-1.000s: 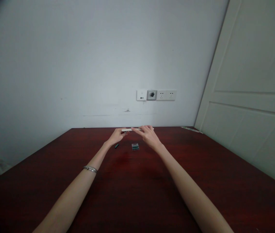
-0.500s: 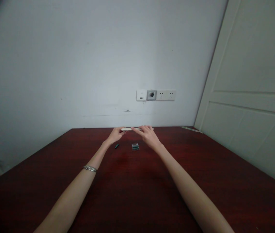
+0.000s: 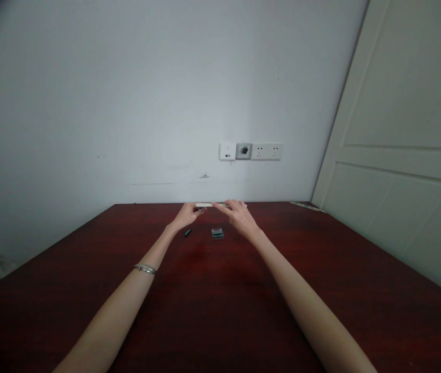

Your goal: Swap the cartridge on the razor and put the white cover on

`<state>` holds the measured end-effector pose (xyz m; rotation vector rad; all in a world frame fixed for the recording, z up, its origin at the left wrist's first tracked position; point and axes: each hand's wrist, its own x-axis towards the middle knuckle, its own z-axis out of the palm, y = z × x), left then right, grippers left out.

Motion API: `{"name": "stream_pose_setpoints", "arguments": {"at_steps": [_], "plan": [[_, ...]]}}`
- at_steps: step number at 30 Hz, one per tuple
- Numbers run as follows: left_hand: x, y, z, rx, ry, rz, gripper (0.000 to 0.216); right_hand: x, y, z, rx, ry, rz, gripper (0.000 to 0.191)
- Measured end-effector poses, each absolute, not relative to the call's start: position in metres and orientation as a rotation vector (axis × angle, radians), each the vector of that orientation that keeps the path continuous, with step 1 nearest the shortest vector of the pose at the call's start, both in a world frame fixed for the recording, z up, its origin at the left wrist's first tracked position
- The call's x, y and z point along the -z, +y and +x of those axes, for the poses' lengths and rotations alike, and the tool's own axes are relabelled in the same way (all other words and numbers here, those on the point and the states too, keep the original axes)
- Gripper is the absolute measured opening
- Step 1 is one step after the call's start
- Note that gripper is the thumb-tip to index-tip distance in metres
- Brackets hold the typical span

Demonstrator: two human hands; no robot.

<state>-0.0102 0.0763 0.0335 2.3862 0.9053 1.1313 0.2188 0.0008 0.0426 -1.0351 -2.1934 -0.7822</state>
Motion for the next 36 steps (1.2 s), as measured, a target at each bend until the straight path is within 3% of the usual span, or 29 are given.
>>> {"name": "stream_pose_setpoints", "arguments": {"at_steps": [36], "plan": [[-0.031,0.075,-0.010,-1.126,0.835,2.310,0.019,-0.027,0.010,0.236,0.697,-2.063,-1.056,0.063]]}}
